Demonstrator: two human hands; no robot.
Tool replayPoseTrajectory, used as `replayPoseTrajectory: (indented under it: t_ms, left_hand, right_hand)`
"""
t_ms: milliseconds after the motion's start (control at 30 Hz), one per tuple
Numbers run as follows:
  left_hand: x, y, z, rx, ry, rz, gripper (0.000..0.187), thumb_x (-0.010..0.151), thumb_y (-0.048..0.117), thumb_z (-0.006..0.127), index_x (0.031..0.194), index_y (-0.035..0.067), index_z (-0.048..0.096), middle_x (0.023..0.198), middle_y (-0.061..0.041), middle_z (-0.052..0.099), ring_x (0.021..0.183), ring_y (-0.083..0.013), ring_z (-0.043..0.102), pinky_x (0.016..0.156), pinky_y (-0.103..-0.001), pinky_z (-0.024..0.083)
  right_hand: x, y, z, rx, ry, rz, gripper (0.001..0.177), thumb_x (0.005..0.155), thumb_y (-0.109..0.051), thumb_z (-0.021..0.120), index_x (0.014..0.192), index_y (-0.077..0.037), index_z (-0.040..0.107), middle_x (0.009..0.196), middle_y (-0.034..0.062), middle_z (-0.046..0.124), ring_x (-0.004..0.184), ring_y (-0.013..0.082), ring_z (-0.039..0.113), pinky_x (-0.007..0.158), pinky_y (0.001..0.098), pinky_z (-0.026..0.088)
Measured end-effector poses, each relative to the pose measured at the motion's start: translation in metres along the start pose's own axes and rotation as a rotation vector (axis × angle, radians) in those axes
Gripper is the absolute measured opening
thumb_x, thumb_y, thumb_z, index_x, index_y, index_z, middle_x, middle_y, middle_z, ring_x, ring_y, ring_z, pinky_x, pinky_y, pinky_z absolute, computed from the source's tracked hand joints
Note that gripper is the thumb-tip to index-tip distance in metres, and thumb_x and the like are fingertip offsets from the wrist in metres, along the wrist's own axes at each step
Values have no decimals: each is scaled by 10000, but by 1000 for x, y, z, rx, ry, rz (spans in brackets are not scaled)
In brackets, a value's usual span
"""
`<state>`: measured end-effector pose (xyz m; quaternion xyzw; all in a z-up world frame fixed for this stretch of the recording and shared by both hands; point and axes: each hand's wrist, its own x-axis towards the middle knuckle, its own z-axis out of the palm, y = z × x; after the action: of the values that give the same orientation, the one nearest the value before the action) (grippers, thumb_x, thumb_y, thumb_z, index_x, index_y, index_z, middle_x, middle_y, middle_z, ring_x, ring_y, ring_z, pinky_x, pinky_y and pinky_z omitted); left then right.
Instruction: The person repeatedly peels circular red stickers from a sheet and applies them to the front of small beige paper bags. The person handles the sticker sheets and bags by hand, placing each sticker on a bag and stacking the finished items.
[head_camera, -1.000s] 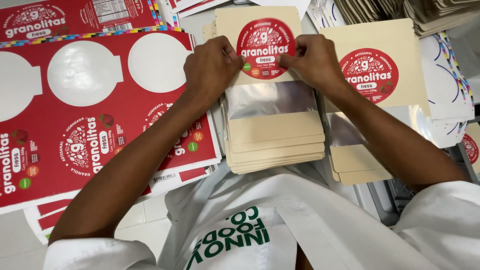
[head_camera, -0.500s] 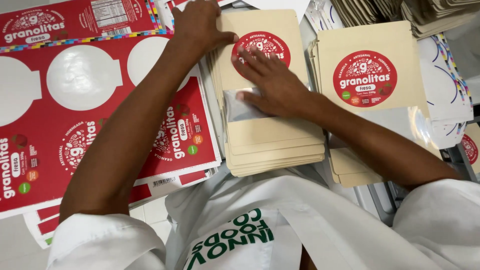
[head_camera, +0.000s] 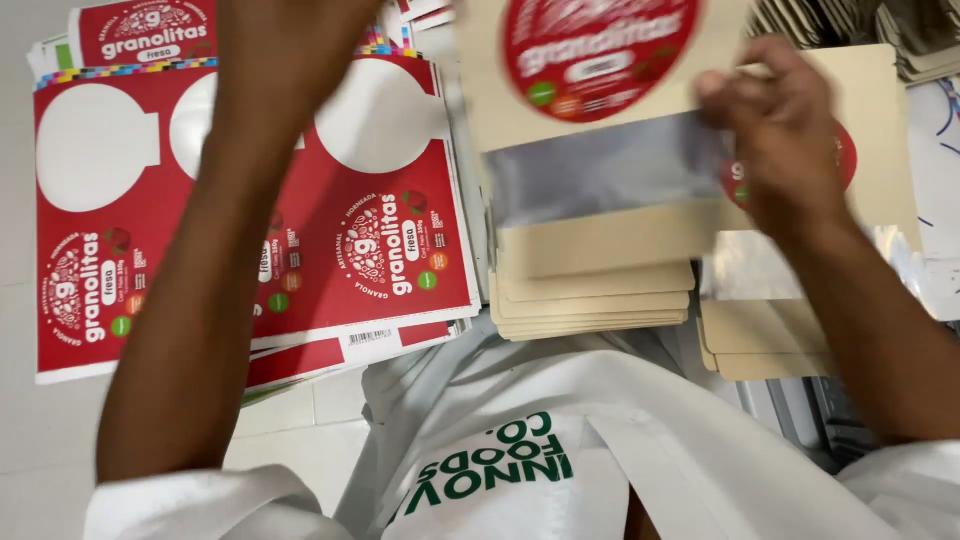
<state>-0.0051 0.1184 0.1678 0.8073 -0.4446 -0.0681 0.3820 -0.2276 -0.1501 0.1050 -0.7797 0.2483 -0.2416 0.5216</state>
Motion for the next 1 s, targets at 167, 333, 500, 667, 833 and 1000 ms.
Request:
replayPoseTrajectory:
  t_ms: [167, 333, 500, 667, 833, 1000]
  left_hand:
    - [-108, -27, 57, 106, -167, 13, 943, 781, 443, 884, 1495, 30, 428, 1527, -194, 485, 1410, -376, 426, 1039, -502, 401]
    - [-161, -38, 83, 304, -248, 80, 648, 849, 390, 824, 1288, 39, 500, 1546, -209, 449, 1486, -429, 392, 623, -589, 622]
    - [-160, -31, 60, 75, -235, 136, 264, 1015, 371, 596, 985, 131, 700, 1067, 25, 742, 1263, -188, 680, 618, -412, 538]
    - [-156, -13, 66, 69, 238, 483, 154, 1000, 123, 707, 1071, -9, 741, 997, -105, 799, 850, -221, 798, 655, -344, 647]
    - [-135, 15, 95, 81, 326, 646, 210, 960, 63, 826, 1131, -23, 738, 1084, -191, 786, 1020, -315, 792, 839, -428, 692]
    - [-135, 21, 105, -22, 383, 357, 327, 1007, 129, 742, 1271, -39, 648, 1198, -193, 754, 1140, -305, 754, 906, -384, 656]
  right_hand:
    - [-18, 54, -109, -74, 94, -41, 361, 1133, -304, 687, 1397, -185, 472, 1385, 87, 673, 1195, 192, 687, 962, 341, 605]
    - [-32, 165, -206, -462, 260, 67, 373, 1155, -211, 686, 1468, -132, 499, 1237, 64, 598, 1112, 186, 592, 852, 335, 465]
    - [-37, 87, -126, -567, 186, -177, 437, 1125, -114, 750, 1480, -15, 515, 1299, 177, 541, 1122, 259, 544, 828, 346, 420]
    - [-57, -21, 6, -321, -259, 87, 433, 1071, -386, 447, 1174, -56, 708, 1137, 115, 735, 1030, 228, 697, 902, 335, 547]
    - [-64, -53, 76, 162, -710, 520, 738, 829, -543, 483, 1291, 9, 644, 1143, 219, 797, 972, 350, 785, 900, 424, 629]
    - [-61, -54, 73, 272, -743, 143, 348, 966, -269, 627, 1202, -13, 649, 1065, 132, 779, 936, 222, 766, 889, 357, 654]
